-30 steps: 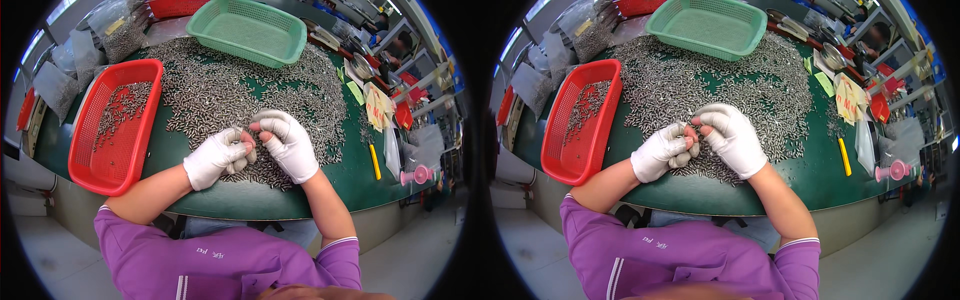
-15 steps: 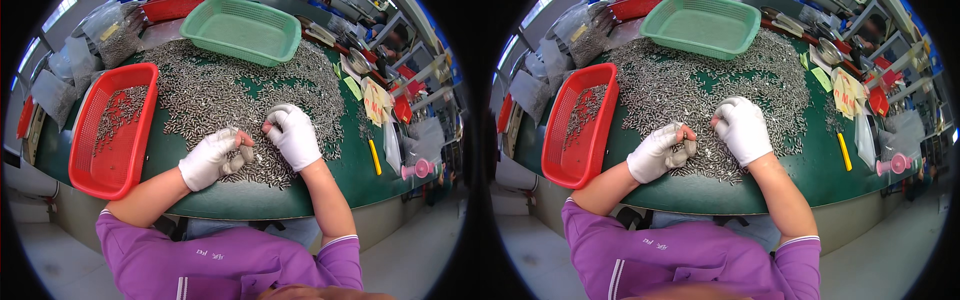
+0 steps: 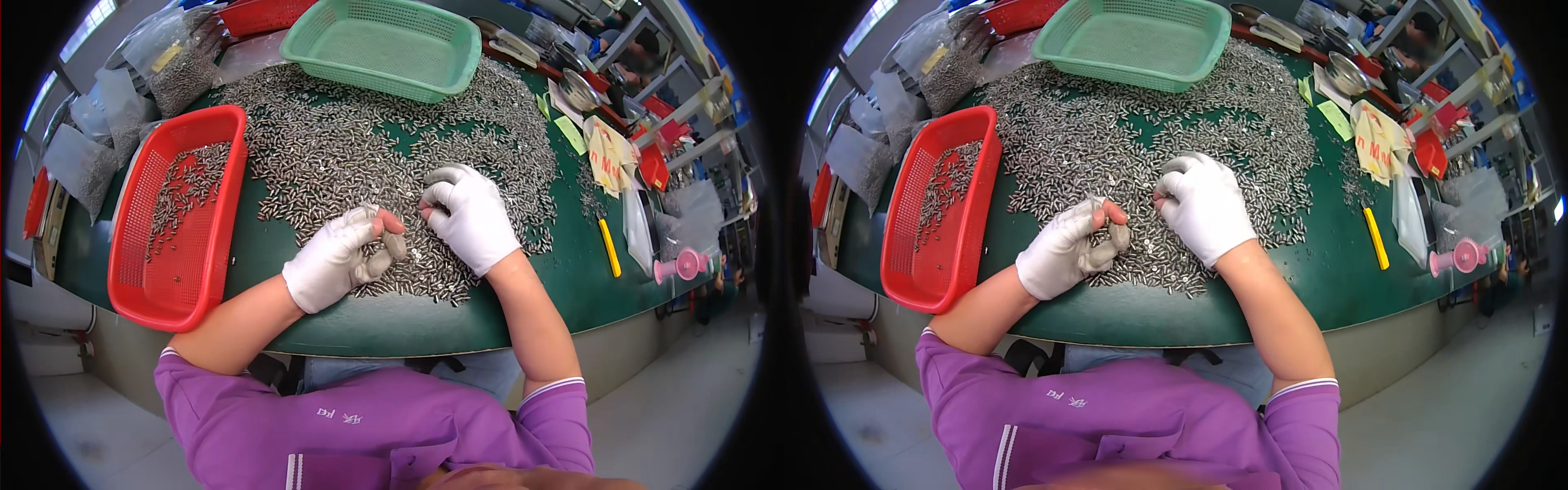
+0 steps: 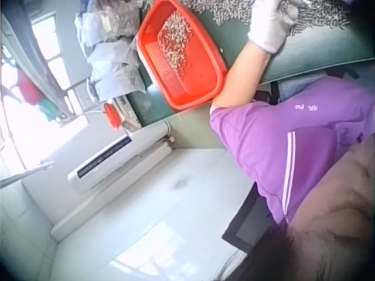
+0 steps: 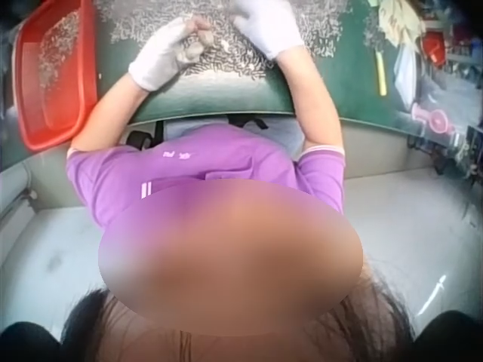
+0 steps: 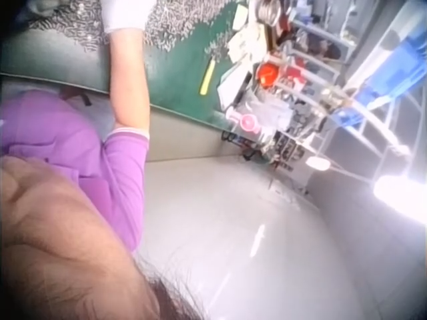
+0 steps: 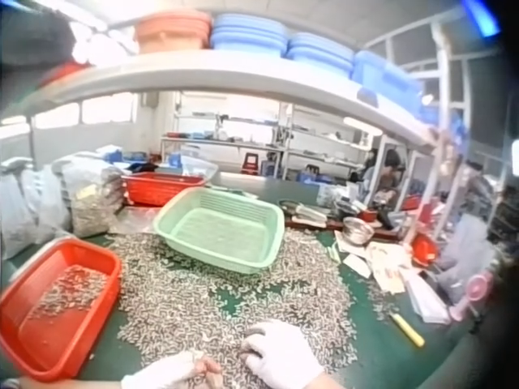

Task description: Inspecting and sorting small metal components on a workbench.

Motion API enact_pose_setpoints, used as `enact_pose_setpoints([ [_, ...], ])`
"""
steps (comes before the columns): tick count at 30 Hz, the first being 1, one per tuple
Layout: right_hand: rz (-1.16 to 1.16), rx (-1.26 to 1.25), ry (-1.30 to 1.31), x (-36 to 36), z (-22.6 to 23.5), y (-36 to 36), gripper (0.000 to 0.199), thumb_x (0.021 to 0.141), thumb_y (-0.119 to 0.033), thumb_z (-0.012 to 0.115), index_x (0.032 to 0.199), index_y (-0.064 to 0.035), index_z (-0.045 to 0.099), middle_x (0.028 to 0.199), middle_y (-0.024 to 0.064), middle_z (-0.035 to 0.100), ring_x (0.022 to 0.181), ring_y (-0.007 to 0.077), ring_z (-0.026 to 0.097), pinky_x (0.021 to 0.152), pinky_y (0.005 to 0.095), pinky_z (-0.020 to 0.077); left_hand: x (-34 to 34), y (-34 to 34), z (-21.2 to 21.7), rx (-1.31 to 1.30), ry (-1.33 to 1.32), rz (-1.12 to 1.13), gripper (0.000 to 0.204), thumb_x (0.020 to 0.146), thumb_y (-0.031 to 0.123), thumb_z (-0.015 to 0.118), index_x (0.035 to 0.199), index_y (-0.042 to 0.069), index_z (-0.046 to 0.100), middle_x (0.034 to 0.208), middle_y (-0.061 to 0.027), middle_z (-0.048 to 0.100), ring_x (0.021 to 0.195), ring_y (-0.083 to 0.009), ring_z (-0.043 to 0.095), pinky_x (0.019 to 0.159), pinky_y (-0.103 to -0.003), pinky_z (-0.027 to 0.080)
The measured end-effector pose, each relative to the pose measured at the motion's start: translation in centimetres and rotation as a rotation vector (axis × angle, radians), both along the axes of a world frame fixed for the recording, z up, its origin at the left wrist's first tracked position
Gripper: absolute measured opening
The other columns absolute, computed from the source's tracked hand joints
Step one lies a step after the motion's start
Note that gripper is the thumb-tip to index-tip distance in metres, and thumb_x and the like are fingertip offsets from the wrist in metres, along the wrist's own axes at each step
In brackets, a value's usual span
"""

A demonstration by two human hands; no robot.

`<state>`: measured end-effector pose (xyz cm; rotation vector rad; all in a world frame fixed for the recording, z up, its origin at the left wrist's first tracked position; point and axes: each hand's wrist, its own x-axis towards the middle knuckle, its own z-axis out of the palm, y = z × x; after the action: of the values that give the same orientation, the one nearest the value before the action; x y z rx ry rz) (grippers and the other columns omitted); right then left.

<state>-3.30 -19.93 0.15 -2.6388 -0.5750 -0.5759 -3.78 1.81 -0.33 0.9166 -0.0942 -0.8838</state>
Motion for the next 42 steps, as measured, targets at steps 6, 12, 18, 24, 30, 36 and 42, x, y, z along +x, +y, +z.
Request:
enact_pose_setpoints([
  [6,0.056,0.300,-0.031,-0.4,1.1,0.7,0.007,0.071,-0.007,0.068,0.077,-0.0053,0.065,0.094,0.0093,0.064,0.091,0.0279,0.060,0.080,0.0369,0.0489,0.1,0.1,-0.8,-0.066,-0.085,-0.032,0.022,0.091,0.027,0.060,0.104,0.010,0.055,0.090,-0.0022,0.058,0.060,-0.0050,0.041,0.053,-0.018,0.032],
  [12,0.287,0.426,0.065,-1.4,1.6,2.0,0.012,0.074,-0.011,0.070,0.083,-0.0075,0.064,0.102,0.0103,0.063,0.099,0.0310,0.059,0.084,0.0386,0.0484,0.0,-0.2,0.1,0.035,-0.093,-0.042,0.027,0.090,0.023,0.063,0.109,0.010,0.050,0.086,-0.0017,0.055,0.061,-0.0031,0.043,0.053,-0.015,0.035],
  [18,0.048,0.216,0.027,-0.9,1.6,1.1,0.018,0.072,-0.012,0.067,0.090,-0.0073,0.067,0.100,0.0088,0.064,0.097,0.0288,0.059,0.085,0.0393,0.0471,0.0,0.0,-0.3,0.012,-0.092,-0.013,0.018,0.091,0.025,0.061,0.101,0.011,0.054,0.084,-0.0015,0.056,0.059,-0.0027,0.042,0.052,-0.014,0.033],
  [24,-0.085,0.023,0.116,-0.4,0.3,-0.4,0.010,0.069,-0.016,0.070,0.076,-0.0098,0.068,0.092,0.0047,0.064,0.094,0.0243,0.059,0.083,0.0384,0.0460,0.0,0.0,-0.2,0.002,-0.078,-0.006,0.021,0.092,0.031,0.058,0.096,0.011,0.054,0.083,-0.0032,0.056,0.056,-0.0050,0.038,0.051,-0.018,0.030],
  [30,-0.083,-0.012,0.053,-0.3,-0.3,-0.5,0.005,0.070,-0.015,0.068,0.073,-0.0100,0.067,0.089,0.0048,0.064,0.090,0.0247,0.060,0.081,0.0385,0.0463,-0.2,-0.3,0.2,0.048,-0.041,0.009,0.025,0.093,0.034,0.056,0.097,0.009,0.055,0.083,-0.0048,0.056,0.055,-0.0067,0.037,0.051,-0.020,0.030],
  [36,-0.127,-0.053,0.070,-0.6,1.7,-1.2,0.010,0.068,-0.017,0.070,0.076,-0.0110,0.069,0.095,0.0037,0.064,0.096,0.0241,0.058,0.082,0.0387,0.0467,0.0,0.2,-0.1,-0.024,-0.060,-0.020,0.025,0.092,0.032,0.056,0.098,0.008,0.056,0.086,-0.0061,0.056,0.055,-0.0073,0.037,0.051,-0.020,0.031],
  [42,-0.045,-0.032,0.076,-0.4,0.4,-0.9,0.008,0.069,-0.017,0.069,0.075,-0.0128,0.070,0.096,0.0031,0.065,0.098,0.0245,0.058,0.084,0.0388,0.0465,0.0,-0.1,0.1,0.002,-0.005,0.025,0.028,0.093,0.032,0.055,0.109,0.009,0.052,0.092,-0.0026,0.056,0.062,-0.0063,0.043,0.056,-0.019,0.035],
])
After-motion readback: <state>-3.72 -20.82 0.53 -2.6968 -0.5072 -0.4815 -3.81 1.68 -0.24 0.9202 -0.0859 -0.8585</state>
